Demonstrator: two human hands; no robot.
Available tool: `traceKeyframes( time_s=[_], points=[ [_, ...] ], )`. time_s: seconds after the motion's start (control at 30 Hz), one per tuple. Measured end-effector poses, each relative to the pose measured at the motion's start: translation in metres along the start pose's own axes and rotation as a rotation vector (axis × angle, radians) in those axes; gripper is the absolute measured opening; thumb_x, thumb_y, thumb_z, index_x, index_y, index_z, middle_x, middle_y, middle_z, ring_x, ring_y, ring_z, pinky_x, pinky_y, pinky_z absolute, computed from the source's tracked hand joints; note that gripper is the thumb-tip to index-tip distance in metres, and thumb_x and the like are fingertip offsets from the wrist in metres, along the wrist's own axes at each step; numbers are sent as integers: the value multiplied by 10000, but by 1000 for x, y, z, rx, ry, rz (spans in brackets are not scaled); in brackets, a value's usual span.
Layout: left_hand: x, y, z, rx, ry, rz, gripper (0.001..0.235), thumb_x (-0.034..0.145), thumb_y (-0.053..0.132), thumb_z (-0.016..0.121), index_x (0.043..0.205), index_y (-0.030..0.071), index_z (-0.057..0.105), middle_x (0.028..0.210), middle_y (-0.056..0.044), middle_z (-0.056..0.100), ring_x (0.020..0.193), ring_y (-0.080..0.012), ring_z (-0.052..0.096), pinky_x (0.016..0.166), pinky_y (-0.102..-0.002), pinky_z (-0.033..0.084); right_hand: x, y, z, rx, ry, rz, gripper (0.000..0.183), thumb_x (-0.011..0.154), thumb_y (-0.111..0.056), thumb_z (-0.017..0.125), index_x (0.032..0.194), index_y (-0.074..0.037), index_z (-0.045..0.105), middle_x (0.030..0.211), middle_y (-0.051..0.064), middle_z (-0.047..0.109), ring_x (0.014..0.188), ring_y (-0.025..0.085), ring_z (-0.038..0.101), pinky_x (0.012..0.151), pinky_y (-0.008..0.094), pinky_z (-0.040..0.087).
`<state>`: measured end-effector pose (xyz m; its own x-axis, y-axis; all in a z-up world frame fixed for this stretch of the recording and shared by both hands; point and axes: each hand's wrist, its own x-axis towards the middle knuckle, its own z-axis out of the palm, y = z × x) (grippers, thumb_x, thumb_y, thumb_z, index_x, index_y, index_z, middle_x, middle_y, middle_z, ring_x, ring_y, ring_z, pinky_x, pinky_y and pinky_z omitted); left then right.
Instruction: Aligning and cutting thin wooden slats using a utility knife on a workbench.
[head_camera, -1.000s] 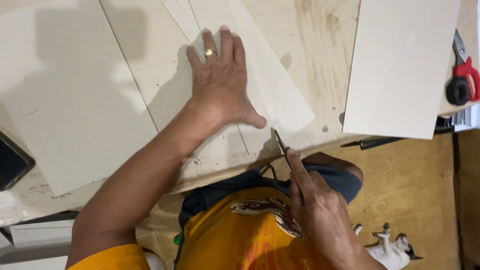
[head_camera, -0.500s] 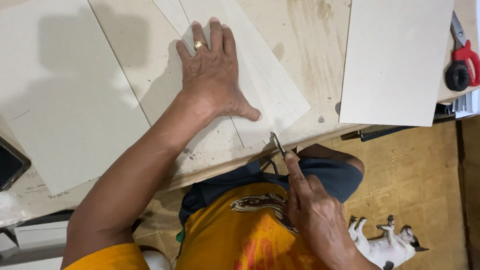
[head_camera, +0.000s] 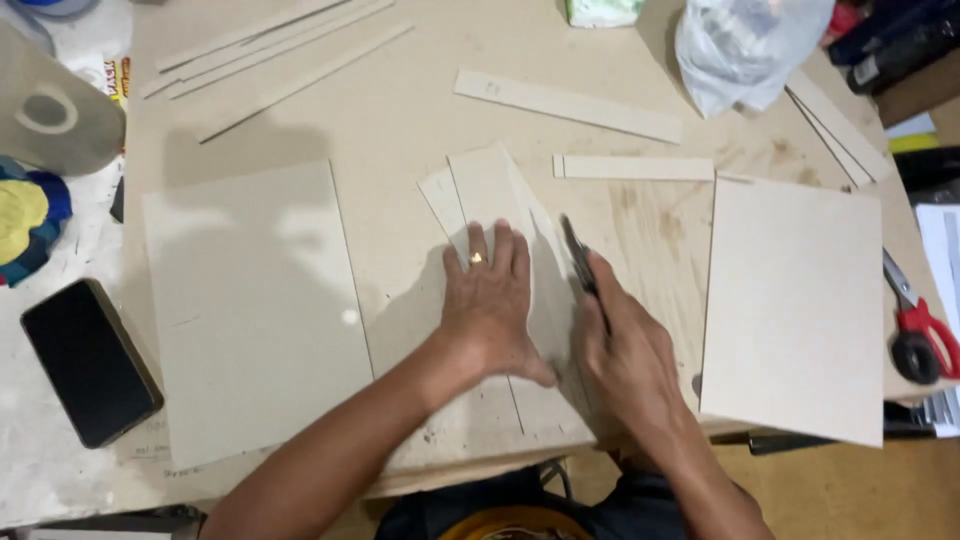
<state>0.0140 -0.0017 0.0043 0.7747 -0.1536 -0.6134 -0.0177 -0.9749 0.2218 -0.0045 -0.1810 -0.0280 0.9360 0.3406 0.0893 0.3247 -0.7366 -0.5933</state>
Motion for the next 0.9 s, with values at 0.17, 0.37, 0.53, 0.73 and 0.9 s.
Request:
traceKeyframes(
  time_s=[0.17,0.37,0.53,0.73,0.9],
  points=[
    [1,-4,-6,-129,58,137,1456,559,556,926,1564,-148,142,1616,-382,139,1493,-610,62,1133,-757,135,63,-6,27,-112,15,51,470,1052,-265,475,1509,-185,554,1020,224,753,970,402,726,821,517,582],
    [5,-4,-6,-68,26,128,1431,548,579,872,1565,-139,165,1635,-355,107,1491,-611,60,1137,-739,130,86,-2,41,-182,-35,7,461,1070,-270,445,1503,-165,568,901,215,757,828,402,749,672,503,589],
    [10,-6,3,-73,32,129,1511,526,625,880,1573,-137,102,1635,-352,71,1493,-612,40,1144,-739,100,92,-4,45,-169,-87,35,484,1055,-265,450,1522,-180,545,875,223,744,855,400,752,688,499,603],
    [12,-6,5,-65,29,136,1523,525,644,876,1573,-134,91,1639,-341,43,1495,-604,26,1150,-735,82,92,-7,45,-172,-94,19,491,1042,-234,474,1523,-163,545,861,242,738,852,414,750,676,505,606],
    [12,-6,3,-56,7,132,1514,521,662,863,1571,-137,120,1656,-330,7,1504,-602,-10,1160,-730,58,100,-48,17,-198,-269,134,531,1051,-259,405,1567,-159,479,993,287,739,974,459,727,798,587,587]
  ],
)
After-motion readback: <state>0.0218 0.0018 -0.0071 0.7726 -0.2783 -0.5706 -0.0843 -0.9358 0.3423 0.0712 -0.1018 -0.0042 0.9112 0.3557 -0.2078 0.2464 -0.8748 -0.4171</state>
